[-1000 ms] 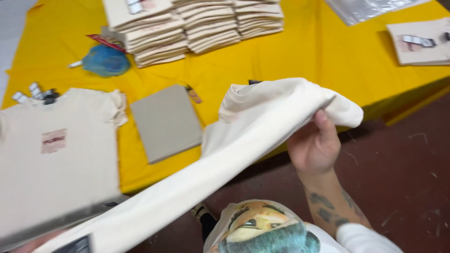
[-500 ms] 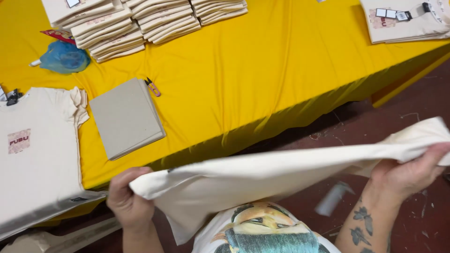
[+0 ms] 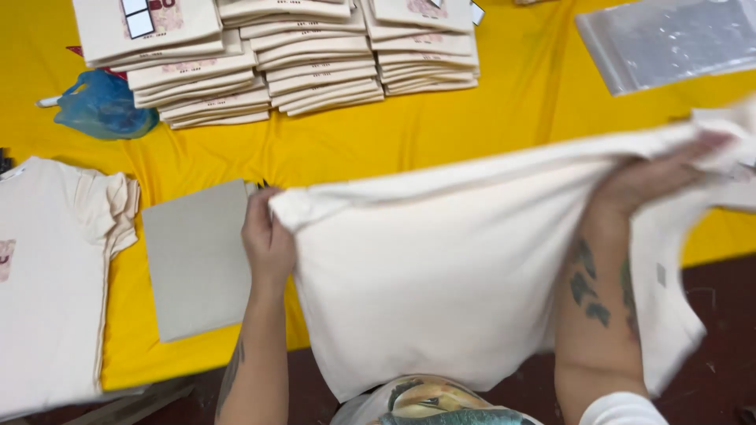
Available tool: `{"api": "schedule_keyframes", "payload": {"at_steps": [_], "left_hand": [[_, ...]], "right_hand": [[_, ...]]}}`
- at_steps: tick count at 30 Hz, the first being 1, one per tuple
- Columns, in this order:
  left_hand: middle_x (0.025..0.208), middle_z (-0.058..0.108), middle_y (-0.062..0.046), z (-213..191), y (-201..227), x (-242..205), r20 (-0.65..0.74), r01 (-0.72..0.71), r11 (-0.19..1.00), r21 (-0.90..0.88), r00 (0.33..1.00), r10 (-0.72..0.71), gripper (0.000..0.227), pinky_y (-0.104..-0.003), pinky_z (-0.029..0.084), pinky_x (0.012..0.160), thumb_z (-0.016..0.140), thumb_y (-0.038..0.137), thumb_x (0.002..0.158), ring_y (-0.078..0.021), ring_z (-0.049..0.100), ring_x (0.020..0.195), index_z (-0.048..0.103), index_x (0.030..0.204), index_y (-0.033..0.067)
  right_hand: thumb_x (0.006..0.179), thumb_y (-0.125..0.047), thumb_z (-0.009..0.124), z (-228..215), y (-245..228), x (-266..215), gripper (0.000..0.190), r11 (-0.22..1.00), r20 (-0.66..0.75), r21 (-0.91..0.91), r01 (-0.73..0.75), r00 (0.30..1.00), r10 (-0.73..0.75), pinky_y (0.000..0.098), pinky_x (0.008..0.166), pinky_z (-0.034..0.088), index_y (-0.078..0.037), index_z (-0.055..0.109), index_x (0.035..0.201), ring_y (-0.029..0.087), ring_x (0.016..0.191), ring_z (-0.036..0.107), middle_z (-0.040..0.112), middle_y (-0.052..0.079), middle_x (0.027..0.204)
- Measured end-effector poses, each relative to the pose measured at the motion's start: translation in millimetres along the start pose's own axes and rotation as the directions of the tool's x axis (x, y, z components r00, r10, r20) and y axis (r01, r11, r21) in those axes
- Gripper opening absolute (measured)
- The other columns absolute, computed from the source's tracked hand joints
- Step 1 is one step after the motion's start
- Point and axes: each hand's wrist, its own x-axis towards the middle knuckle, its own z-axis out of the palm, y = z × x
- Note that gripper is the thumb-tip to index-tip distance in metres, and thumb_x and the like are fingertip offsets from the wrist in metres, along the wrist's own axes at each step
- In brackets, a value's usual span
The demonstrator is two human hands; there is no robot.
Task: Folding t-shirts using a cardboard template to ensure uniform size and shape.
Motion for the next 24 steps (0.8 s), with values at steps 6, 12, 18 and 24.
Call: {"api": "schedule_keyframes", "payload": {"at_steps": [6,12,18,24], "left_hand": [[0.100,0.067,-0.013,67.7,-187.0,117.2,0.069,0.352,0.913,0.207,0.925,-0.373,0.016,-0.039,0.049,0.086,0.049,0.016,0.109,-0.0279,0.065,0.097,0.057,0.122,0.0098],[0.106,0.069,-0.026,67.5,-218.7,106.1,0.015,0.468,0.809,0.356,0.863,-0.506,0.037,-0.053,0.050,0.095,0.057,0.035,0.109,-0.0459,0.065,0.110,0.048,0.143,0.0231],[0.108,0.061,-0.008,35.8,-123.7,12.9,0.063,0.734,0.654,0.183,0.655,-0.753,0.059,-0.029,0.048,0.080,0.058,0.036,0.096,-0.0169,0.061,0.094,0.041,0.149,0.0177],[0.159,0.041,-0.004,21.2,-8.4,-57.0,0.065,0.853,0.315,0.415,0.318,-0.946,0.088,-0.034,0.033,0.115,0.071,0.022,0.083,-0.0207,0.041,0.142,0.029,0.160,0.0268]], "right_hand": [[0.117,-0.038,0.047,42.4,151.5,-39.9,0.053,0.656,0.586,-0.688,0.311,0.772,0.248,0.0452,0.128,0.016,0.002,0.037,0.151,0.036,0.153,0.025,0.027,0.023,0.160],[0.107,-0.028,0.074,-94.0,101.1,-27.6,0.046,0.460,0.550,-0.789,0.407,0.801,0.235,0.0524,0.117,0.032,-0.003,0.057,0.141,0.046,0.135,0.042,0.044,0.023,0.136],[0.096,-0.055,0.063,-140.0,-27.6,-34.1,0.070,-0.163,-0.118,-0.986,-0.019,0.771,0.626,0.0487,0.097,0.044,-0.004,0.054,0.143,0.037,0.111,0.059,0.062,0.017,0.123],[0.091,-0.049,0.069,-167.5,-53.0,-24.8,0.066,-0.354,-0.363,-0.929,-0.111,0.468,0.806,0.0486,0.088,0.051,-0.005,0.059,0.138,0.037,0.110,0.062,0.066,0.016,0.123]]}}
